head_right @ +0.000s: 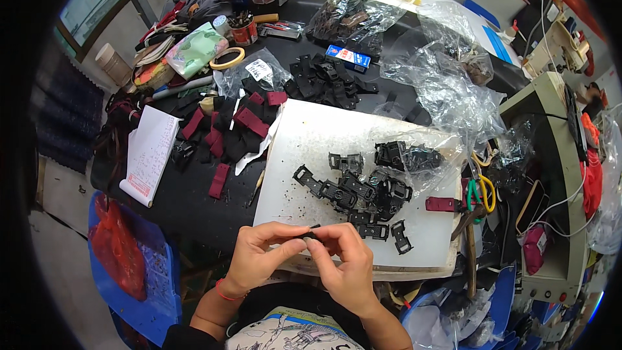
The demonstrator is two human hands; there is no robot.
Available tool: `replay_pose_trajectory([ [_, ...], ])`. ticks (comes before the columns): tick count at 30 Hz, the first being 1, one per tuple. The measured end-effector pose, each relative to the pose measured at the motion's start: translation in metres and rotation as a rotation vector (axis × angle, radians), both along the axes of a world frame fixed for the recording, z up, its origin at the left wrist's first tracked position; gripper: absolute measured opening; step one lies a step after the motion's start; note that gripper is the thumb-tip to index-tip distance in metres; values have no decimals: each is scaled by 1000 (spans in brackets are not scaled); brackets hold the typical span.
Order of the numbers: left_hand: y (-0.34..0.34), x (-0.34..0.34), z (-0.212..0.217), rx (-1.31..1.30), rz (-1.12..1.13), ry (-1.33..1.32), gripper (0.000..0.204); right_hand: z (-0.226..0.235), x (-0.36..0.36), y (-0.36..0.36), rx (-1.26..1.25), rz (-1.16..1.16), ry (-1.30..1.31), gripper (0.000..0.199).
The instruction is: The person assembles black plastic buckles with maroon fabric straps by hand. They pick up a buckle and a strap, thread the strap through the buckle, and place the finished unit on a white board. The process is repeated multiple times with various components on a cluttered workbench.
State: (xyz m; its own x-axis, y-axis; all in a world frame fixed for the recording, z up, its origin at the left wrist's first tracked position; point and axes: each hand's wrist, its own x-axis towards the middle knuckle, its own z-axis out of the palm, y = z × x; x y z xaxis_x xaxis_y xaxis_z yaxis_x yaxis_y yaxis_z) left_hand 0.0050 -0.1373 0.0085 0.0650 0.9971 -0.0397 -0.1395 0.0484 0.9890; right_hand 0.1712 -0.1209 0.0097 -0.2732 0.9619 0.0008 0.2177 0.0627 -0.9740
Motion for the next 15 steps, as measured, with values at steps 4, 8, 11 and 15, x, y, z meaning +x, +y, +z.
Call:
replay_pose_trajectory([
  [4, 0, 9, 0, -3, 117, -376, 24, 17, -5, -7, 74, -275, 224, 36],
  [8, -3, 19, 9, 29, 63, -514, 27, 15, 5, -5, -225, -118, 485, 28],
  [11, -5, 16, -5, 127, -57, -326, 24, 15, 9, -3, -145, -78, 519, 23],
  [15, 2, 4, 3, 215, -184, 40, 33, 19, 17, 5, 188, 59, 139, 17],
])
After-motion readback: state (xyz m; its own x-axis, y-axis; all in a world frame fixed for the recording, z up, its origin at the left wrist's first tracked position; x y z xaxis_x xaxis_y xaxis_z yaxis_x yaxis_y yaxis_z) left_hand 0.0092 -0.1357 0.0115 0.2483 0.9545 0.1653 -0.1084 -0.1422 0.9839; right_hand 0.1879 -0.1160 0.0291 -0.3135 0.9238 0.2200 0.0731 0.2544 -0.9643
